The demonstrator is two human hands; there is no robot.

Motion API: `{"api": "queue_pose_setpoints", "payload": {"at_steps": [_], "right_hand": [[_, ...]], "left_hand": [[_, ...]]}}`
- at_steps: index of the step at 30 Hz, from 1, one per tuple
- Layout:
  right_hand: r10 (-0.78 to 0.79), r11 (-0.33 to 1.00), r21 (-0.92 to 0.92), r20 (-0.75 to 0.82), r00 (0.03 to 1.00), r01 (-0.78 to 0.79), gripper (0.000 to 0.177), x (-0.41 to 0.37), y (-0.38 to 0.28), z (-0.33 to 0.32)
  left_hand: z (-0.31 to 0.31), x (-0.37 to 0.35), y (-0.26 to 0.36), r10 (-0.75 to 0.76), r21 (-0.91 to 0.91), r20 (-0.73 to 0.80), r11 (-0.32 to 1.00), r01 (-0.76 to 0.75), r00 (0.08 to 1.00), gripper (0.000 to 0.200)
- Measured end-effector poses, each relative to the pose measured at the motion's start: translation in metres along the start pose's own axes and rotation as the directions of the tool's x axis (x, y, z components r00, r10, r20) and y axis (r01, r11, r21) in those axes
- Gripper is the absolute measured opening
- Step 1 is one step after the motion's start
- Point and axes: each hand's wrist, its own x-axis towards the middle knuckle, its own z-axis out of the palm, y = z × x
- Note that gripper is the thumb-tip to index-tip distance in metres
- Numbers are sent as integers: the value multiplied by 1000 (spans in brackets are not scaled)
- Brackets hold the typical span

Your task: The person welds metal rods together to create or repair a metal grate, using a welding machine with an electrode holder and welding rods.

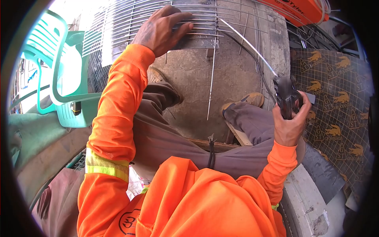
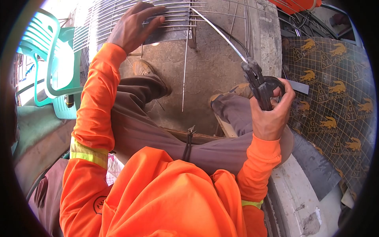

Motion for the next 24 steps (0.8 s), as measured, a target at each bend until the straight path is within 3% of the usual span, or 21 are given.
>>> {"api": "queue_pose_setpoints", "payload": {"at_steps": [24], "right_hand": [[4,1000,-14,3,1000,-4,63,0,2,1]], "left_hand": [[1,0,0,3,-4,-9,1000,-3,1000,40]]}}
